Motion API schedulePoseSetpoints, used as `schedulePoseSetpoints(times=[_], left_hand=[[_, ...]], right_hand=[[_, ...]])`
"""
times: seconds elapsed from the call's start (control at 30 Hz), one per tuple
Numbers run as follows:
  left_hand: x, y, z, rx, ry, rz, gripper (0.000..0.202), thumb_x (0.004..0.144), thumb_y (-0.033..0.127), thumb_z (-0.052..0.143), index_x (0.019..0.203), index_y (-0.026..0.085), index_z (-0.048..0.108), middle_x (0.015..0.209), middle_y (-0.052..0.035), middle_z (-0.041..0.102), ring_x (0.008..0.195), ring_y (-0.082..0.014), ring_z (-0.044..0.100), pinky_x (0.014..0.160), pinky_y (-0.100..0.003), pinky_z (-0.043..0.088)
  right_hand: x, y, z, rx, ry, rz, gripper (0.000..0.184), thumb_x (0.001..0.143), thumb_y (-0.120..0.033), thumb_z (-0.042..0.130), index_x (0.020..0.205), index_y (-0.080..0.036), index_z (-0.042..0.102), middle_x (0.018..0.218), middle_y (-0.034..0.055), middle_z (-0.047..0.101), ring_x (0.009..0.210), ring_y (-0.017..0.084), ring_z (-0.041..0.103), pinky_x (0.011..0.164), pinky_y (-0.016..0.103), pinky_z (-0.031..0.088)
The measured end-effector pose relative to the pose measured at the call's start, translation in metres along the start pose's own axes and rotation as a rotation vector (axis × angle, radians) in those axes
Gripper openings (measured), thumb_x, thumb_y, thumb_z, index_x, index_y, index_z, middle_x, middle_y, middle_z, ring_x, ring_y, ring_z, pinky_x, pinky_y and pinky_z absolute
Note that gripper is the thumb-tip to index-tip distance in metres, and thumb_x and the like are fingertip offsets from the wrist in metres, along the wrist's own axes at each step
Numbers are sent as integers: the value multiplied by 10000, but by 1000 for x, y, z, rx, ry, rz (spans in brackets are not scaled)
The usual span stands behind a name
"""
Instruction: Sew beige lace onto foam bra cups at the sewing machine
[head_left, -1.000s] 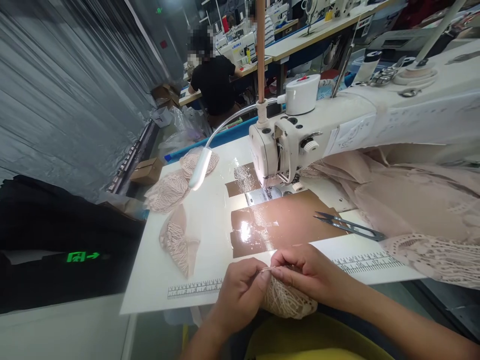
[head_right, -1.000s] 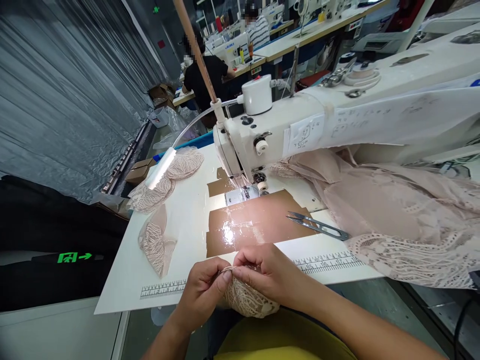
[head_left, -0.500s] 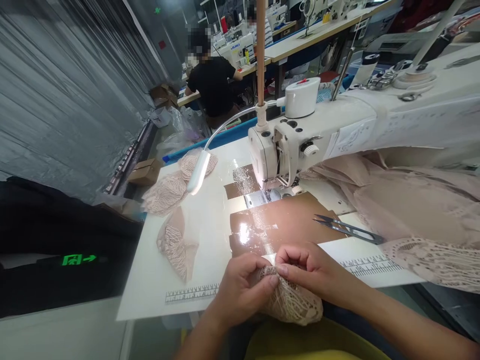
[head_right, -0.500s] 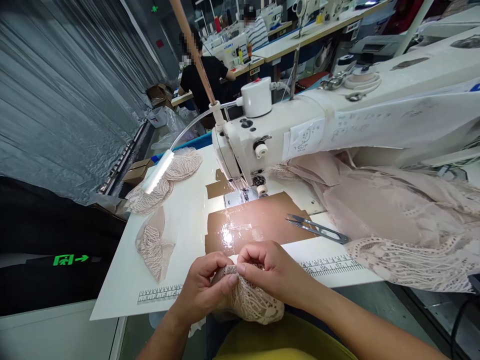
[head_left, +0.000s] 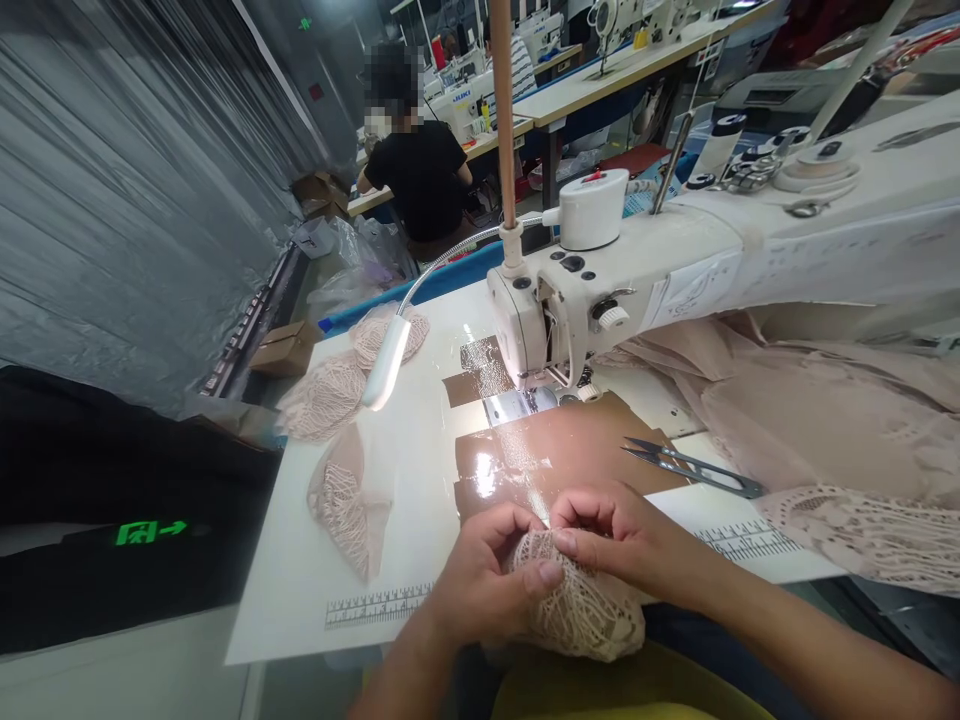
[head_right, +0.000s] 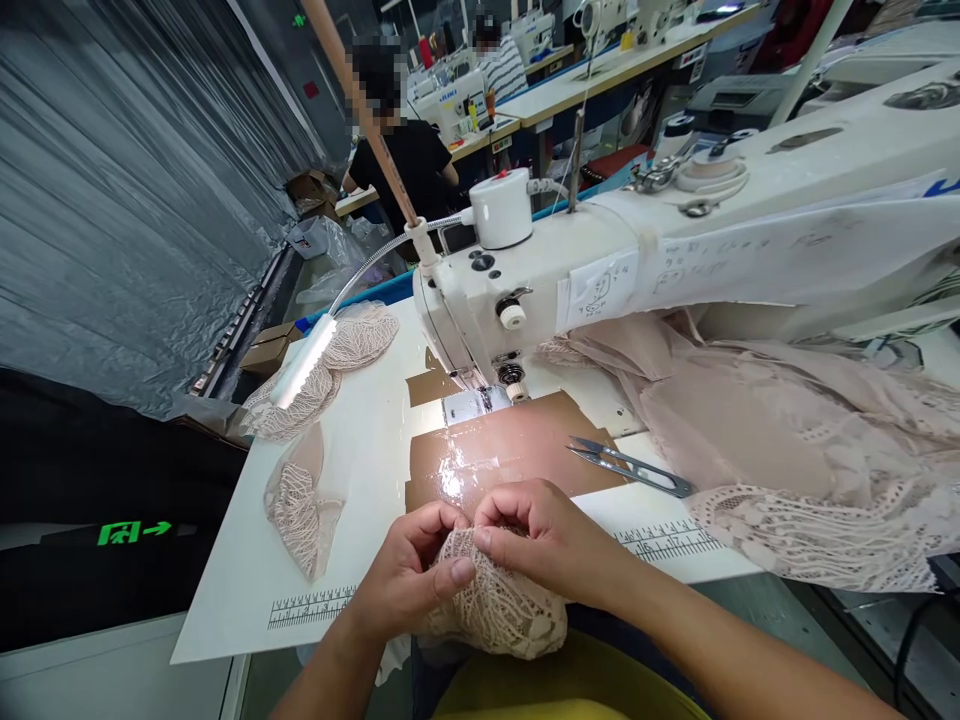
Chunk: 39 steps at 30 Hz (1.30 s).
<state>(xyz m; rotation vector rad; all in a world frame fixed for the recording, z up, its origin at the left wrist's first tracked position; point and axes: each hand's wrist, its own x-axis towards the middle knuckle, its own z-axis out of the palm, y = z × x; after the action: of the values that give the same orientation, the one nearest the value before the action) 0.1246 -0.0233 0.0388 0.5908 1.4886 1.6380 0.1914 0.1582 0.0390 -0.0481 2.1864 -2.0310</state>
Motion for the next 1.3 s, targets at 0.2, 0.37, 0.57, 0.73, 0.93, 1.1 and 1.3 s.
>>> schedulePoseSetpoints(times=[0.2, 0.37, 0.57, 0.73, 0.93, 1.1, 1.3], left_hand=[[8, -5, 5, -42, 133, -45, 282, 756, 359, 711, 711, 108, 589, 629, 13, 488, 596, -75, 403, 579, -200, 331], [15, 1, 4, -293, 319, -183, 353, 655, 386, 766, 634, 146, 508, 531, 42, 484, 483, -71, 404, 499, -194, 326], [3, 54, -54, 128, 843, 103, 261, 697, 391, 702, 693, 161, 579, 579, 39, 528, 512, -98, 460, 513, -201, 361], [46, 50, -49, 1077, 632, 398, 232, 855, 263, 519, 643, 174, 548, 615, -2, 517, 589, -136, 482, 564, -246, 382], [103, -10, 3, 1686, 308, 387, 231, 831, 104, 445, 639, 159, 561, 600, -88, 544, 618, -235, 505, 546, -343, 378], [82, 1, 9, 1595, 206, 375, 203, 880, 215, 432, 769, 154, 591, 708, -105, 575, 714, -253, 513, 602, -371, 421], [77, 33, -14, 1095, -7, 300, 266, 933, 214, 400, 840, 178, 647, 886, -82, 638, 790, -176, 582, 713, -314, 499]], right_hand=[[6, 5, -4, 95, -7, 36, 295, 813, -415, 583, 678, -156, 542, 614, -35, 439, 567, 96, 366, 509, 220, 282], [11, 5, -13, 139, 21, 48, 327, 791, -480, 593, 740, -158, 571, 665, -16, 481, 615, 118, 426, 554, 237, 345], [-2, 3, -47, -69, 299, 81, 285, 809, -471, 552, 815, -191, 606, 692, -9, 523, 621, 132, 462, 560, 248, 381], [3, -18, -58, -419, 308, 69, 229, 844, -377, 470, 783, -211, 615, 683, -5, 571, 606, 148, 489, 545, 255, 370], [34, -18, -57, -744, 231, -29, 261, 869, -210, 393, 831, -218, 651, 790, 20, 661, 757, 185, 584, 671, 281, 415], [45, 7, -45, -1086, 169, -115, 255, 819, -78, 427, 885, -190, 647, 914, 54, 643, 767, 172, 587, 662, 272, 423], [48, 21, -34, -1343, 222, -146, 215, 801, -48, 496, 864, -171, 661, 877, 71, 643, 779, 207, 596, 622, 296, 424]])
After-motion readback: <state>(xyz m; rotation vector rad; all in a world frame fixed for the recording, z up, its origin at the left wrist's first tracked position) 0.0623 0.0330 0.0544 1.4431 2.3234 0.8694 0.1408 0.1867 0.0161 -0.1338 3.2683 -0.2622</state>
